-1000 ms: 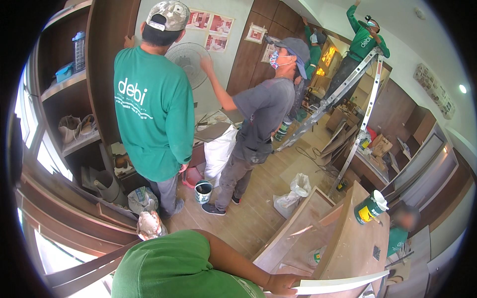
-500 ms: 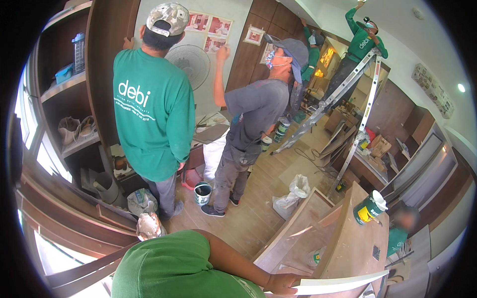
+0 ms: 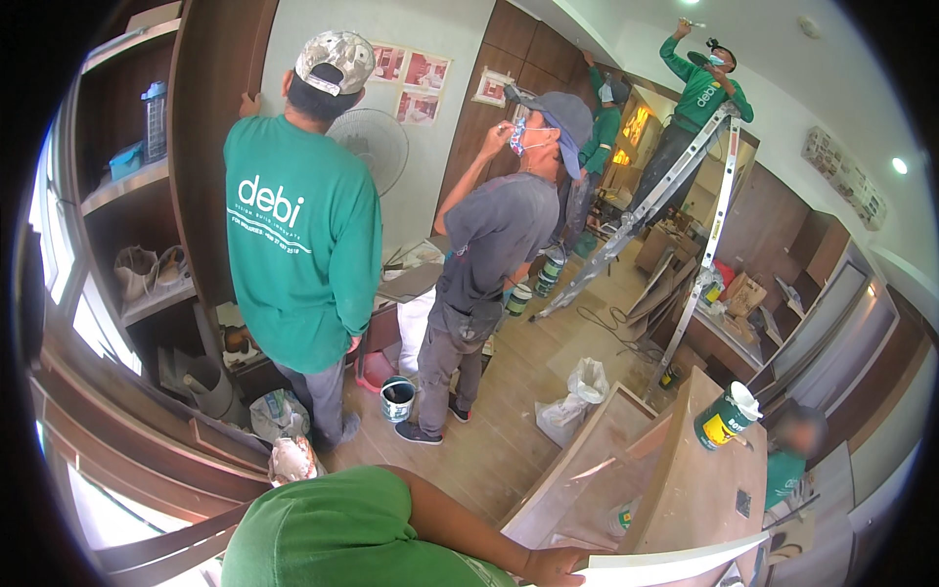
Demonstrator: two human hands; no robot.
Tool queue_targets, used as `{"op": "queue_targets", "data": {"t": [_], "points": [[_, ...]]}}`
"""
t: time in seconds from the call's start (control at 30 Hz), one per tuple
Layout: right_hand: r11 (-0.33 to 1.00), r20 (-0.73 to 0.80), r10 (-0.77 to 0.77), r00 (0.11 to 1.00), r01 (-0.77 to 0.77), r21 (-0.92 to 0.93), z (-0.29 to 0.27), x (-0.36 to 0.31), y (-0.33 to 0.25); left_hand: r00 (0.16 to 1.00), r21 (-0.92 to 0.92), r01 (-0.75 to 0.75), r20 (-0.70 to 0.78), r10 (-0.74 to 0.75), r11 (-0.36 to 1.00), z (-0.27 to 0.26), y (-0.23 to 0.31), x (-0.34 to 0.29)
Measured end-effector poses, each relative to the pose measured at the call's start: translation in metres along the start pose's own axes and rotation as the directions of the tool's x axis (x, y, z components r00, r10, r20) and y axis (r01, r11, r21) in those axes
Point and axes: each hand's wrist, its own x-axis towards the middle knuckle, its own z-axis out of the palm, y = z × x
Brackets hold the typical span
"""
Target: The person cuts a white board with scissors, then uses a hammer to tap nails into the board's edge. The person flips the board and continues hammering. Other workers are visible in the background.
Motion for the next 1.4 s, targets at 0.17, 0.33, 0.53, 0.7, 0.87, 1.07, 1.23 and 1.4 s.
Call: {"op": "queue_targets", "data": {"t": [0.17,0.33,0.53,0.7,0.87,1.07,1.23,1.4], "points": [[0.995,0.01,-0.058,0.998,0.059,-0.083,-0.028,-0.007,-0.008,0.999,0.016,0.039,0.016,-0.039,0.999,0.001,0.001,-0.002],[0.993,0.012,-0.062,0.998,0.063,-0.095,-0.035,-0.008,-0.01,0.998,0.034,0.039,0.039,-0.04,0.999,-0.001,0.012,-0.003],[0.991,0.011,-0.08,0.997,0.081,-0.105,-0.041,-0.007,-0.014,0.993,0.224,-0.028,-0.103,0.053,0.974,0.007,-0.031,-0.009],[0.99,0.009,-0.087,0.996,0.088,-0.113,-0.042,-0.005,-0.016,0.988,0.299,0.155,-0.073,-0.14,0.942,0.007,-0.039,-0.012],[0.988,0.01,-0.086,0.996,0.087,-0.131,-0.044,-0.009,-0.014,0.991,0.205,0.13,-0.005,-0.132,0.97,0.002,0.0,-0.009],[0.984,-0.005,-0.107,0.994,0.105,-0.142,-0.053,-0.008,-0.013,1.0,0.029,-0.018,0.006,0.018,0.999,0.001,0.013,-0.004],[0.999,-0.051,-0.04,0.998,0.041,0.013,-0.055,-0.01,-0.01,1.0,0.05,-0.008,-0.001,0.008,0.999,0.003,-0.005,-0.002],[0.996,0.011,-0.048,0.999,0.049,-0.072,-0.045,-0.001,-0.008,1.0,0.055,0.009,0.017,-0.009,0.998,0.002,-0.002,0.002]]}}
